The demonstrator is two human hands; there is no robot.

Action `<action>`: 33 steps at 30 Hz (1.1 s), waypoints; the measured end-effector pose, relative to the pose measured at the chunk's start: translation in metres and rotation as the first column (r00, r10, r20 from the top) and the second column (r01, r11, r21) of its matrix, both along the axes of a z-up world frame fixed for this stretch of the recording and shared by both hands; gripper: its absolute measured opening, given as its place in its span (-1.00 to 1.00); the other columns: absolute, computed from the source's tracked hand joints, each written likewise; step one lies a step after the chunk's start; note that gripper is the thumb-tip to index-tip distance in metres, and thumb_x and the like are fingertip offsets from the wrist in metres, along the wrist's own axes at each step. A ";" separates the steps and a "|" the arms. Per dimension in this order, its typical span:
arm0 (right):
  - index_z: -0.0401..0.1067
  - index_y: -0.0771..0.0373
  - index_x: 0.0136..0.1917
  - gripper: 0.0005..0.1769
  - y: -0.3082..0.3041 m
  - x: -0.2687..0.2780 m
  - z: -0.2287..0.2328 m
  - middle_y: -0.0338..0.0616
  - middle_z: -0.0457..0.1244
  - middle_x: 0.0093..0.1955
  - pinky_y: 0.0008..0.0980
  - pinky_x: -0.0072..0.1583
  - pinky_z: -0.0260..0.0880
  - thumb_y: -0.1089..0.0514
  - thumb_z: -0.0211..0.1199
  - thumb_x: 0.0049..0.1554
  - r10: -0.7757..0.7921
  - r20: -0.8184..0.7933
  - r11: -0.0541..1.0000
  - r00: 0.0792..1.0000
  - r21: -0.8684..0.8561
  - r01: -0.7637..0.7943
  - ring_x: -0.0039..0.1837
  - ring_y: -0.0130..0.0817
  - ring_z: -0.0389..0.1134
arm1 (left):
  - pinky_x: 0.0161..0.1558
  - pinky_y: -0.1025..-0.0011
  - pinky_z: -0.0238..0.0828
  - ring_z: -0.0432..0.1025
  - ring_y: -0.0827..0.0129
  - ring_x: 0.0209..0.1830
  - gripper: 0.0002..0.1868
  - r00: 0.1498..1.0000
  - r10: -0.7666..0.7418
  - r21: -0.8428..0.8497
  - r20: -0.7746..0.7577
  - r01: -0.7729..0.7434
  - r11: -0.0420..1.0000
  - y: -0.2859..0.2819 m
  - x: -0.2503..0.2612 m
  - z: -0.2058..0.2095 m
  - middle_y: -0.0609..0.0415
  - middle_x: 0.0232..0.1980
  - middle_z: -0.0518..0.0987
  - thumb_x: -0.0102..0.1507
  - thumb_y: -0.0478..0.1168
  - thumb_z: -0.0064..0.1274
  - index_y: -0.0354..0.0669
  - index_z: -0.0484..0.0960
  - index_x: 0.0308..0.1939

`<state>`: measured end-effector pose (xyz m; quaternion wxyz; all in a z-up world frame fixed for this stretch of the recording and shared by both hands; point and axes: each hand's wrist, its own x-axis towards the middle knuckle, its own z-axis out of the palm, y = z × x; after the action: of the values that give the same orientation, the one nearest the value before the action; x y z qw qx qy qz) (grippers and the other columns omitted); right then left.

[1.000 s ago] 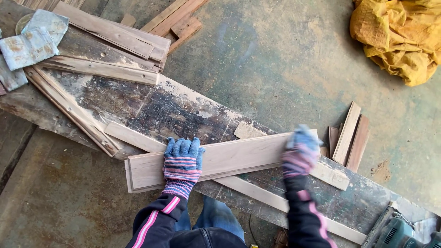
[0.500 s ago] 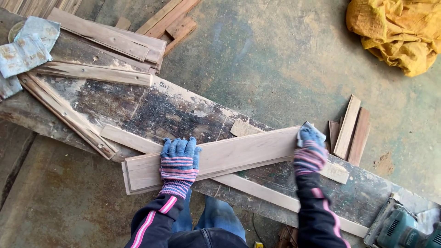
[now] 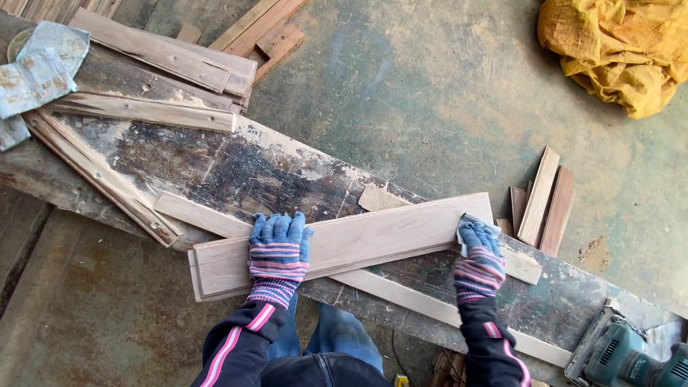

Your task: The recorder is sanding a piece of wood by hand using sandpaper on a workbench in a workshop.

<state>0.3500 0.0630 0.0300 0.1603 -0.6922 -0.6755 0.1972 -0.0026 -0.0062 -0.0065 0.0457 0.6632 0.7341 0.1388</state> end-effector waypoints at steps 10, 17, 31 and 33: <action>0.42 0.05 0.30 -0.56 -0.014 -0.019 -0.005 -0.13 0.36 0.29 -0.27 0.31 0.44 0.22 0.14 0.14 0.245 0.248 0.947 0.937 0.147 -0.287 0.26 -0.25 0.42 | 0.41 -0.10 0.09 0.37 0.09 0.19 -0.54 1.000 -0.001 -0.027 0.004 0.002 1.000 0.005 0.001 0.011 -0.01 0.03 0.52 0.27 0.06 0.04 -0.07 0.55 0.16; 0.46 0.24 0.17 -0.66 0.020 0.035 -0.048 -0.05 0.34 0.21 -0.24 0.33 0.41 0.29 -0.04 0.21 0.138 0.470 0.986 0.872 -0.150 -0.075 0.21 -0.23 0.39 | 0.41 -0.10 0.09 0.37 0.09 0.21 -0.53 1.000 0.003 0.011 -0.006 -0.002 1.000 0.002 0.001 0.003 -0.02 0.06 0.53 0.28 0.07 0.04 -0.09 0.55 0.17; 0.54 0.16 0.24 -0.57 0.022 0.029 0.003 -0.06 0.35 0.39 -0.22 0.47 0.33 0.37 0.09 0.14 0.325 0.231 0.907 0.917 0.199 -0.371 0.42 -0.12 0.36 | 0.34 -0.26 0.01 0.23 -0.11 0.41 -0.20 0.947 0.250 0.187 -0.202 -0.213 0.959 -0.040 -0.051 0.038 -0.21 0.40 0.36 0.14 0.35 0.04 -0.01 0.51 0.32; 0.55 0.16 0.20 -0.62 0.022 0.026 -0.016 -0.08 0.36 0.39 -0.21 0.48 0.32 0.34 0.12 0.16 0.335 0.263 0.903 0.905 0.186 -0.388 0.43 -0.12 0.36 | 0.28 -0.30 0.02 0.20 -0.13 0.42 -0.08 0.894 0.360 0.138 -0.267 -0.334 0.932 -0.060 -0.074 0.052 -0.27 0.44 0.31 0.09 0.44 0.09 0.00 0.49 0.37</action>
<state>0.3762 0.0854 0.0137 0.1235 -0.5480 -0.8249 0.0633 -0.0768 -0.0659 0.0460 -0.1164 0.5358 0.8325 0.0793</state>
